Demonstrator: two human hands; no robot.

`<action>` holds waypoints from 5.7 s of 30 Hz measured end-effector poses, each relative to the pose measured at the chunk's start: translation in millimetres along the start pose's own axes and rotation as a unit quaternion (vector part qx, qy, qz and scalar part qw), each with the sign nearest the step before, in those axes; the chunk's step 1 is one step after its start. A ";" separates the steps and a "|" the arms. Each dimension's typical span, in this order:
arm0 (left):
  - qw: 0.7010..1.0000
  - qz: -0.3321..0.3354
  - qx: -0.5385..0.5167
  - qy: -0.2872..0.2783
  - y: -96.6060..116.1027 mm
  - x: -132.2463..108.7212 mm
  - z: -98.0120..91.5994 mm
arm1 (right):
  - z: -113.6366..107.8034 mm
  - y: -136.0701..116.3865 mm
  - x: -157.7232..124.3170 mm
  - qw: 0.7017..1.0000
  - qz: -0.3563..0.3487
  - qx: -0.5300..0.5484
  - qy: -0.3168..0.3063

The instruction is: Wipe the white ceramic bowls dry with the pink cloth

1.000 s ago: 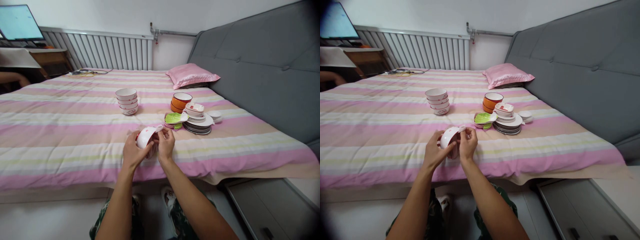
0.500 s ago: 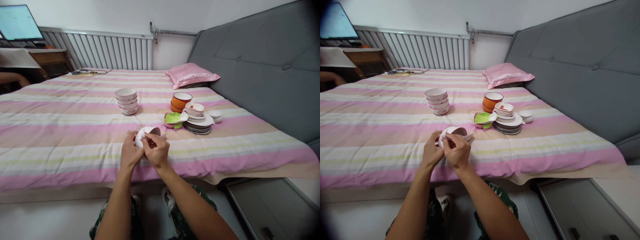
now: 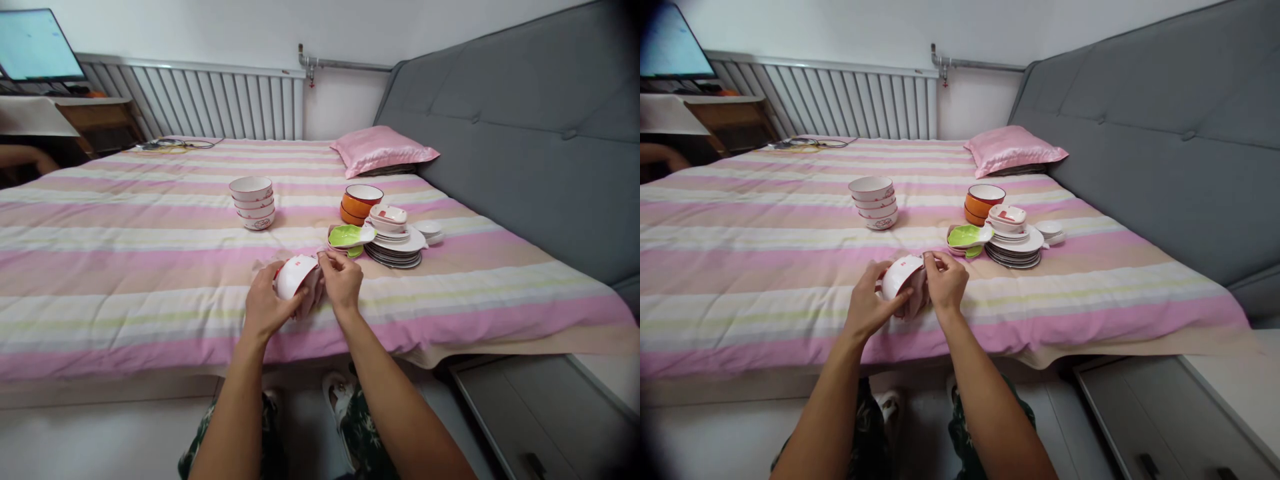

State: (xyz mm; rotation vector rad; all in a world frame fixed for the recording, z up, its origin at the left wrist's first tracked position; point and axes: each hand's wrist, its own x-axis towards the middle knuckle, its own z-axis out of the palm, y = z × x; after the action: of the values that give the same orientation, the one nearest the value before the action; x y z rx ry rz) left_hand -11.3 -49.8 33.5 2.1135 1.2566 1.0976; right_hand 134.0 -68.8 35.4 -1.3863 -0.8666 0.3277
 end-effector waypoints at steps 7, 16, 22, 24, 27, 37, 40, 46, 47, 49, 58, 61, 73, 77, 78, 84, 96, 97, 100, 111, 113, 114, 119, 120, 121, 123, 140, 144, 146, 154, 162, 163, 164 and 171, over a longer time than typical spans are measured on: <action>1.000 -0.011 -0.010 0.001 -2.9 0.6 -0.5 | -3.8 5.3 7.1 0.999 -0.045 0.023 0.013; 0.998 -0.050 -0.016 0.017 -5.4 0.8 -1.9 | -0.6 -4.6 2.7 0.972 0.022 0.227 -0.059; 0.999 -0.048 -0.015 0.011 -3.6 0.6 -2.7 | 0.7 -6.5 -1.4 0.972 -0.010 0.228 -0.055; 0.999 -0.034 -0.011 0.006 -1.8 0.1 -2.8 | 2.2 -5.2 -1.9 0.976 -0.010 0.213 -0.044; 1.000 -0.004 -0.009 -0.001 1.1 -0.7 -2.9 | 4.1 -2.7 -0.9 0.981 -0.011 0.192 -0.028; 1.000 0.004 0.000 -0.002 2.7 -0.6 -2.1 | 3.7 4.2 3.1 0.991 -0.032 0.129 -0.006; 1.000 0.005 0.004 0.000 3.7 -0.2 -2.0 | 0.6 0.1 2.1 0.993 -0.080 0.087 -0.024; 1.000 -0.021 0.005 0.003 -1.8 0.3 -1.9 | -5.3 -4.6 2.4 0.975 -0.186 0.036 -0.116; 1.000 -0.023 0.005 0.002 -3.1 0.4 -1.8 | -5.5 -4.4 2.5 0.971 -0.201 0.026 -0.123; 1.000 -0.024 0.005 -0.003 -4.6 0.4 -1.8 | -5.2 -3.4 2.3 0.965 -0.226 -0.009 -0.130; 1.000 -0.019 0.002 -0.002 -3.0 -0.8 -2.9 | -1.0 10.2 5.6 0.973 -0.189 0.001 -0.133; 1.000 -0.019 0.001 -0.003 -2.9 -0.2 -3.1 | -1.9 12.2 7.8 0.969 -0.210 -0.035 -0.123; 1.000 -0.013 0.017 -0.004 -3.3 -0.6 -2.2 | -5.1 12.7 9.4 0.940 -0.223 -0.204 -0.157; 1.000 -0.021 0.017 -0.003 -3.3 -0.1 -2.0 | -4.6 10.7 8.7 0.939 -0.221 -0.206 -0.165; 1.000 -0.022 0.016 -0.003 -3.1 0.0 -1.9 | -4.4 10.6 8.6 0.939 -0.219 -0.207 -0.165; 1.000 -0.029 0.009 -0.007 -1.7 -0.1 -2.6 | -3.2 16.6 11.0 0.943 -0.186 -0.217 -0.169; 0.999 -0.046 0.006 -0.007 -2.6 -0.2 -2.2 | 1.3 25.5 13.6 0.960 -0.076 -0.210 -0.171; 0.999 -0.046 0.006 -0.005 -3.0 -0.1 -1.9 | 1.7 26.3 13.7 0.961 -0.067 -0.207 -0.171; 0.999 -0.043 0.007 -0.002 -4.2 0.1 -1.1 | 2.5 29.4 13.6 0.963 -0.050 -0.203 -0.169; 0.999 -0.045 0.008 0.005 -3.0 0.4 -1.0 | 4.1 41.0 12.6 0.939 -0.007 -0.290 -0.182; 0.999 -0.046 0.008 0.003 -3.0 0.5 -0.9 | 4.2 42.7 12.3 0.936 -0.003 -0.298 -0.185; 0.999 -0.046 0.008 0.002 -3.2 0.5 -0.8 | 4.2 43.2 12.1 0.935 -0.001 -0.302 -0.186; 0.999 -0.045 0.005 0.005 -4.8 0.4 -1.0 | 3.4 42.9 11.0 0.932 0.004 -0.311 -0.187; 0.999 -0.045 0.006 0.006 -4.8 0.3 -1.3 | 3.1 42.1 10.9 0.932 0.004 -0.310 -0.186; 0.999 -0.044 0.007 0.006 -4.6 0.1 -1.6 | 2.7 40.9 10.9 0.933 0.002 -0.308 -0.185; 0.999 -0.044 0.004 0.005 -3.9 -0.2 -2.4 | 2.0 37.6 11.0 0.936 -0.003 -0.302 -0.181; 1.000 -0.028 -0.004 0.003 -1.9 -0.8 -2.9 | 2.4 15.0 2.7 0.950 -0.215 -0.196 -0.117; 1.000 -0.030 -0.001 0.005 -2.7 -0.6 -1.9 | 3.1 10.0 -1.1 0.943 -0.243 -0.191 -0.123; 1.000 -0.031 -0.001 0.004 -3.4 -0.5 -1.7 | 3.3 8.5 -3.0 0.940 -0.254 -0.190 -0.129; 0.999 -0.032 0.002 0.005 -5.7 -1.4 -1.3 | 4.4 1.9 -10.6 0.926 -0.297 -0.188 -0.137; 0.999 -0.042 0.011 0.008 -4.2 -2.1 -2.7 | 6.9 -0.8 -16.9 0.906 -0.336 -0.206 -0.155; 0.999 -0.041 0.012 0.009 -4.0 -2.1 -2.7 | 7.4 -0.9 -17.7 0.904 -0.340 -0.204 -0.158; 0.999 -0.039 0.012 0.008 -3.8 -2.1 -2.7 | 7.9 -1.0 -18.5 0.903 -0.345 -0.203 -0.160; 0.998 -0.041 -0.039 -0.024 -5.9 -1.3 -3.5 | 11.3 1.0 -19.9 0.887 -0.384 -0.205 -0.154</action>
State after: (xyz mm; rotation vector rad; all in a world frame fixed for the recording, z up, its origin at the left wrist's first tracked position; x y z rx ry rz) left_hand -17.5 -48.2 30.9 2.0015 1.2461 1.0379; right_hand 113.3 -73.9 27.1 -1.2606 -1.7436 -0.2773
